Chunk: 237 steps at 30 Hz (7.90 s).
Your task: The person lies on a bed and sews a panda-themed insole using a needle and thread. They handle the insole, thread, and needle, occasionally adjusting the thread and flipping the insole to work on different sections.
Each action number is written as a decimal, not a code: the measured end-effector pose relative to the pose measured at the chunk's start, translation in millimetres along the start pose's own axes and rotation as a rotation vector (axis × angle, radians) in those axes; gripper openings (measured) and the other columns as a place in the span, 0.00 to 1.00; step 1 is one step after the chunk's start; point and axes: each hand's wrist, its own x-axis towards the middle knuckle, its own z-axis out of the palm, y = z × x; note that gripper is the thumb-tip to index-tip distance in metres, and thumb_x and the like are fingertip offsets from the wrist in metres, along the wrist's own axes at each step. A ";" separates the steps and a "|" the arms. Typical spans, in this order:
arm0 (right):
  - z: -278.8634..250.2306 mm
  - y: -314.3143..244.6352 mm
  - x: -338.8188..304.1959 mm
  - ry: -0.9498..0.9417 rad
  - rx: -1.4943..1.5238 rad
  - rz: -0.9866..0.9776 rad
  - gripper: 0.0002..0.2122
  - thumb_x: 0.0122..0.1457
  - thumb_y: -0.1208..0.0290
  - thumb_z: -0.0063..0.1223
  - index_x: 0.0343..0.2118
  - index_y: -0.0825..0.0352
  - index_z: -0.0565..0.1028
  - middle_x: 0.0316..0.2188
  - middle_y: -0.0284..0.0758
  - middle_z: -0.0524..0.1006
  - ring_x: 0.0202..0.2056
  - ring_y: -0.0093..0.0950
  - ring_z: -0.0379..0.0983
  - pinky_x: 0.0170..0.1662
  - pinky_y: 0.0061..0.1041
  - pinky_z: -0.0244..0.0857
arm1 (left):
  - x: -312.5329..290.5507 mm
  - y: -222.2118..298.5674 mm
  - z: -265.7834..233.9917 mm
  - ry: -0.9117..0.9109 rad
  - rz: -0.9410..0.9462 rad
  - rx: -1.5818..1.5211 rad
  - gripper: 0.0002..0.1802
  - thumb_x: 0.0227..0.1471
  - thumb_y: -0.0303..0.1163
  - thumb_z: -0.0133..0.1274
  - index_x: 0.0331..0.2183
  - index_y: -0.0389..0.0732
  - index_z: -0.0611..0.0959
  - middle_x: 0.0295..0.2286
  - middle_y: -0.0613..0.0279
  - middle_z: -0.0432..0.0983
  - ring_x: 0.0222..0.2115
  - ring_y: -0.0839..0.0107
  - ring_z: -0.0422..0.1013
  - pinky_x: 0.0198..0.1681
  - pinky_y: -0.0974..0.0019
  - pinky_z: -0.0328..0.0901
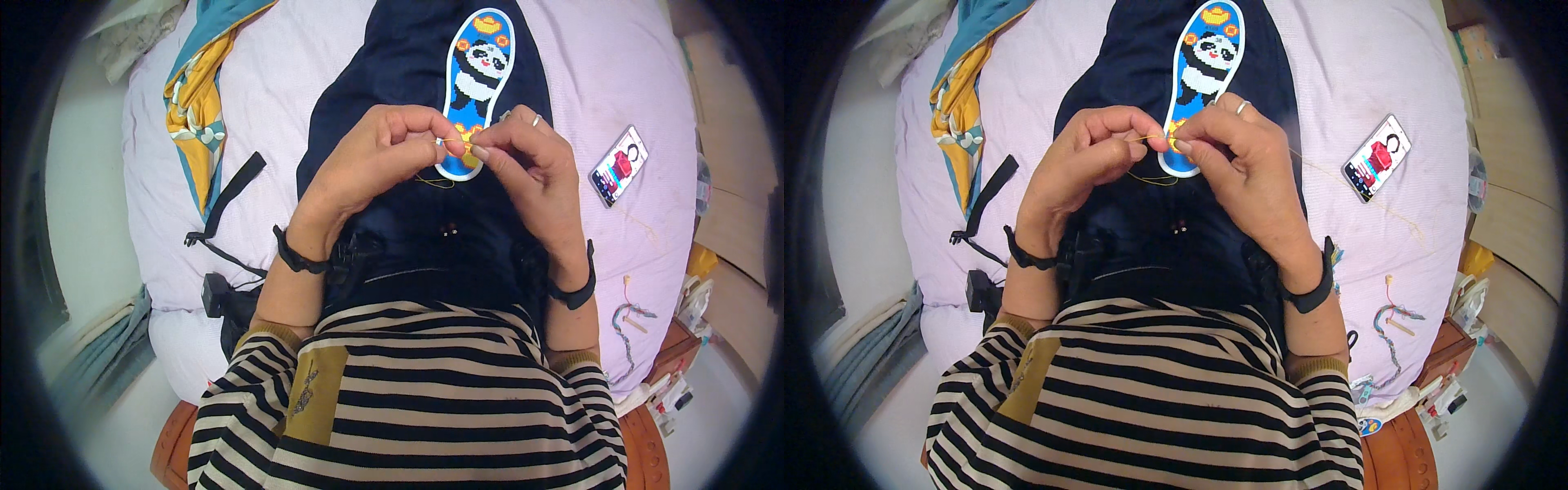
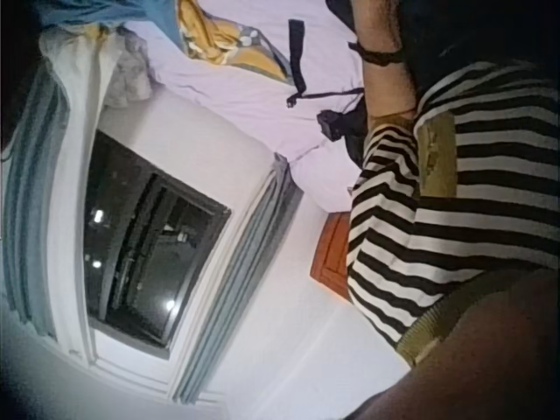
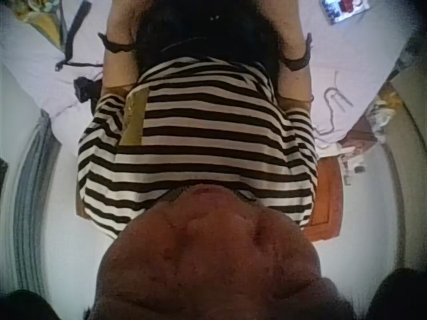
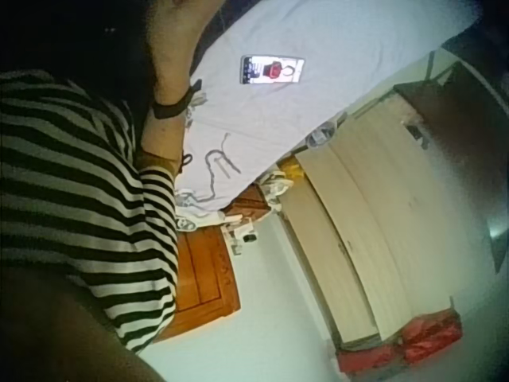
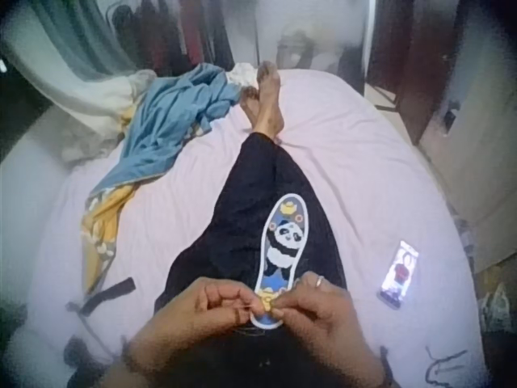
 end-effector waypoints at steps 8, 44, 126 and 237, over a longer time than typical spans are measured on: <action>0.8 -6.9 -1.8 0.015 -0.065 -0.052 0.04 0.48 0.82 0.56 0.29 0.69 0.75 0.24 0.31 0.70 0.26 0.19 0.66 0.29 0.16 0.60 | 3.1 -5.0 9.0 0.087 0.012 -0.005 0.08 0.49 0.33 0.54 0.28 0.40 0.81 0.15 0.77 0.65 0.14 0.90 0.53 0.16 0.83 0.44; 2.9 -6.0 -5.9 0.095 -0.106 -0.149 0.08 0.45 0.87 0.54 0.30 0.70 0.77 0.24 0.34 0.72 0.31 0.24 0.70 0.34 0.18 0.62 | 6.7 -20.6 7.9 0.039 0.121 0.010 0.06 0.45 0.29 0.58 0.28 0.38 0.80 0.24 0.71 0.68 0.16 0.88 0.59 0.17 0.84 0.50; 7.8 -24.7 -13.8 0.315 -0.488 -0.557 0.13 0.41 0.89 0.55 0.31 0.68 0.75 0.27 0.37 0.70 0.35 0.31 0.70 0.50 0.44 0.62 | -14.4 15.9 24.6 0.095 0.113 -0.201 0.08 0.45 0.29 0.56 0.30 0.37 0.79 0.26 0.71 0.69 0.24 0.85 0.62 0.27 0.82 0.56; 18.8 -4.2 3.5 -0.133 0.406 0.157 0.04 0.53 0.79 0.54 0.31 0.72 0.75 0.29 0.32 0.72 0.32 0.19 0.72 0.37 0.15 0.66 | -27.7 -5.8 -13.1 0.098 -0.009 -0.126 0.10 0.50 0.31 0.53 0.32 0.34 0.82 0.18 0.68 0.72 0.15 0.87 0.60 0.17 0.84 0.53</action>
